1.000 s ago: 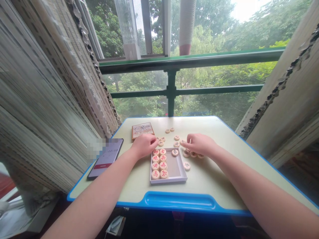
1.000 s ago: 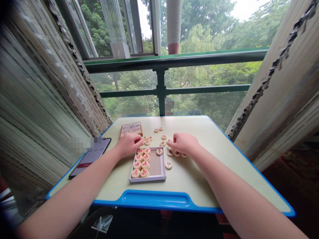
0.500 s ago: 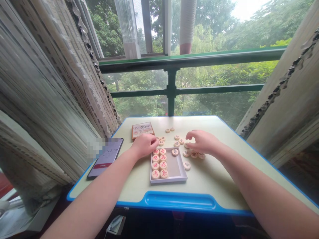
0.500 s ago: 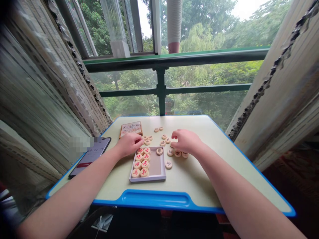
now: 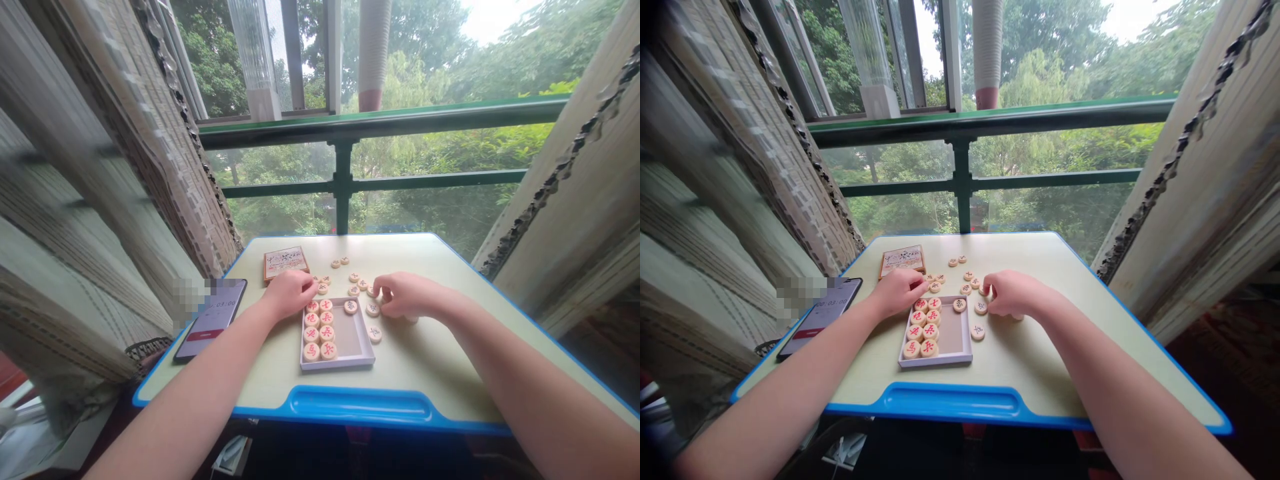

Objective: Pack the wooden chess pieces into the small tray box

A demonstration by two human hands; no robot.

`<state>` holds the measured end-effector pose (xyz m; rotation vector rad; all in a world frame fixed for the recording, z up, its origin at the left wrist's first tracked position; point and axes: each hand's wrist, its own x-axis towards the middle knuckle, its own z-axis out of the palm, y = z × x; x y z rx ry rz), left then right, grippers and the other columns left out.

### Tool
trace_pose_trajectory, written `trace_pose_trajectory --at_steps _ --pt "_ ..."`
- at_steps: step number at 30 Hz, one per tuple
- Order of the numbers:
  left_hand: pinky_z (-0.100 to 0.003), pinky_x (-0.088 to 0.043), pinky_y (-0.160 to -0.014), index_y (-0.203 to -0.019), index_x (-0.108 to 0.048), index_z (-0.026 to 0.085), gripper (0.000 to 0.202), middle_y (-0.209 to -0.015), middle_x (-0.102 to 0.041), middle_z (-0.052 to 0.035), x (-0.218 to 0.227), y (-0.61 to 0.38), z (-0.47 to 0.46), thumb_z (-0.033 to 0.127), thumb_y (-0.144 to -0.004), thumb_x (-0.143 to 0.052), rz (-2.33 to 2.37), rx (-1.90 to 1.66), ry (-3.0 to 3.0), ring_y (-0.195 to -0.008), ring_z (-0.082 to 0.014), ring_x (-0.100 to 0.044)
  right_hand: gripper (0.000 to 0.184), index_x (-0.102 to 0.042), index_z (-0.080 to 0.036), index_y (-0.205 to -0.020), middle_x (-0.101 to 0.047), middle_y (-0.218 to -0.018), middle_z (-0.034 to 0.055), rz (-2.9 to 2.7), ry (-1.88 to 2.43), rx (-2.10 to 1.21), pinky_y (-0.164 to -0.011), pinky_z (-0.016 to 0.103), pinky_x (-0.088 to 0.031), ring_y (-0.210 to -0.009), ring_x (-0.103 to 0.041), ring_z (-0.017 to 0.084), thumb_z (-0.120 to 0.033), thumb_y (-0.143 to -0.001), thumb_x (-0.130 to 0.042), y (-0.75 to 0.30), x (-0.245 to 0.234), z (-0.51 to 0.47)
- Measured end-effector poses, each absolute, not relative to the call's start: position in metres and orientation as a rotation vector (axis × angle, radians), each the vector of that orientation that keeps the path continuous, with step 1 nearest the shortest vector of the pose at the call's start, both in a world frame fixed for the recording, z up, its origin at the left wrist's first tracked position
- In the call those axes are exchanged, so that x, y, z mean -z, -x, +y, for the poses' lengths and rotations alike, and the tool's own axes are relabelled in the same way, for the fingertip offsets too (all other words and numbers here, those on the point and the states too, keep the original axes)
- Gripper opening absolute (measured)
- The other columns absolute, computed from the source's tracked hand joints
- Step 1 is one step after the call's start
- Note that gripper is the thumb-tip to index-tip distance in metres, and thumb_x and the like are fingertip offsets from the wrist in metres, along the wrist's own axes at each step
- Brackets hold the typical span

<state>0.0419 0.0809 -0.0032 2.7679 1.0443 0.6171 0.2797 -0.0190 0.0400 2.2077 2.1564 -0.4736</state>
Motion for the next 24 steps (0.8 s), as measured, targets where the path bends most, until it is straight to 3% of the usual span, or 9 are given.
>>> trace_pose_trajectory --at_steps 4,9,12,15,20,24 --pt "-0.026 -0.031 -0.055 -0.054 -0.054 0.017 0.032 -0.060 -0.059 -0.0030 0.005 -0.042 0.082 0.031 -0.081 -0.044 1.030 -0.625 -2.763 -0.057 -0.0132 -0.049 0.025 -0.063 -0.024 -0.091 -0.066 -0.085 0.0023 2.244 -2.233 0.299 -0.052 0.024 -0.036 -0.072 -0.059 0.018 -0.022 -0.067 -0.054 -0.282 -0.033 -0.014" --pt "-0.026 -0.032 -0.056 -0.055 -0.056 0.017 0.032 -0.061 -0.060 -0.0036 0.005 -0.041 0.082 0.031 -0.081 -0.043 1.023 -0.612 -2.754 -0.058 -0.0132 -0.050 0.028 -0.064 -0.025 -0.098 -0.063 -0.103 0.0042 2.365 -2.264 0.143 -0.058 0.024 -0.039 -0.079 -0.060 0.018 -0.021 -0.074 -0.051 -0.283 -0.025 -0.010" --pt "-0.026 -0.031 -0.056 -0.055 -0.055 0.017 0.032 -0.061 -0.060 -0.0033 0.004 -0.041 0.081 0.031 -0.081 -0.043 1.032 -0.607 -2.755 -0.058 -0.0131 -0.050 0.023 -0.066 -0.025 -0.093 -0.064 -0.100 0.0038 2.359 -2.245 0.152 -0.061 0.025 -0.040 -0.082 -0.060 0.018 -0.023 -0.076 -0.051 -0.284 -0.024 -0.008" --pt "-0.026 -0.031 -0.056 -0.055 -0.054 0.017 0.032 -0.061 -0.060 -0.0032 0.003 -0.042 0.081 0.031 -0.082 -0.043 1.045 -0.611 -2.755 -0.058 -0.0132 -0.050 0.020 -0.067 -0.023 -0.086 -0.065 -0.095 0.0045 2.279 -2.283 0.126 -0.058 0.026 -0.039 -0.081 -0.060 0.020 -0.033 -0.076 -0.052 -0.283 -0.026 -0.008" --pt "-0.026 -0.029 -0.055 -0.053 -0.052 0.017 0.036 -0.058 -0.057 -0.0027 0.002 -0.042 0.080 0.033 -0.083 -0.041 1.042 -0.599 -2.761 -0.056 -0.0129 -0.049 0.036 -0.066 -0.021 -0.077 -0.064 -0.092 0.0074 2.193 -2.334 0.087 -0.053 0.026 -0.037 -0.076 -0.060 0.020 -0.050 -0.079 -0.047 -0.282 -0.027 -0.008" --pt "-0.026 -0.028 -0.054 -0.052 -0.050 0.017 0.037 -0.056 -0.054 -0.0023 0.002 -0.042 0.080 0.034 -0.083 -0.040 1.034 -0.597 -2.764 -0.055 -0.0127 -0.047 0.034 -0.066 -0.021 -0.080 -0.063 -0.095 0.0071 2.183 -2.363 0.081 -0.056 0.026 -0.037 -0.078 -0.059 0.020 -0.040 -0.085 -0.037 -0.283 -0.028 -0.007"
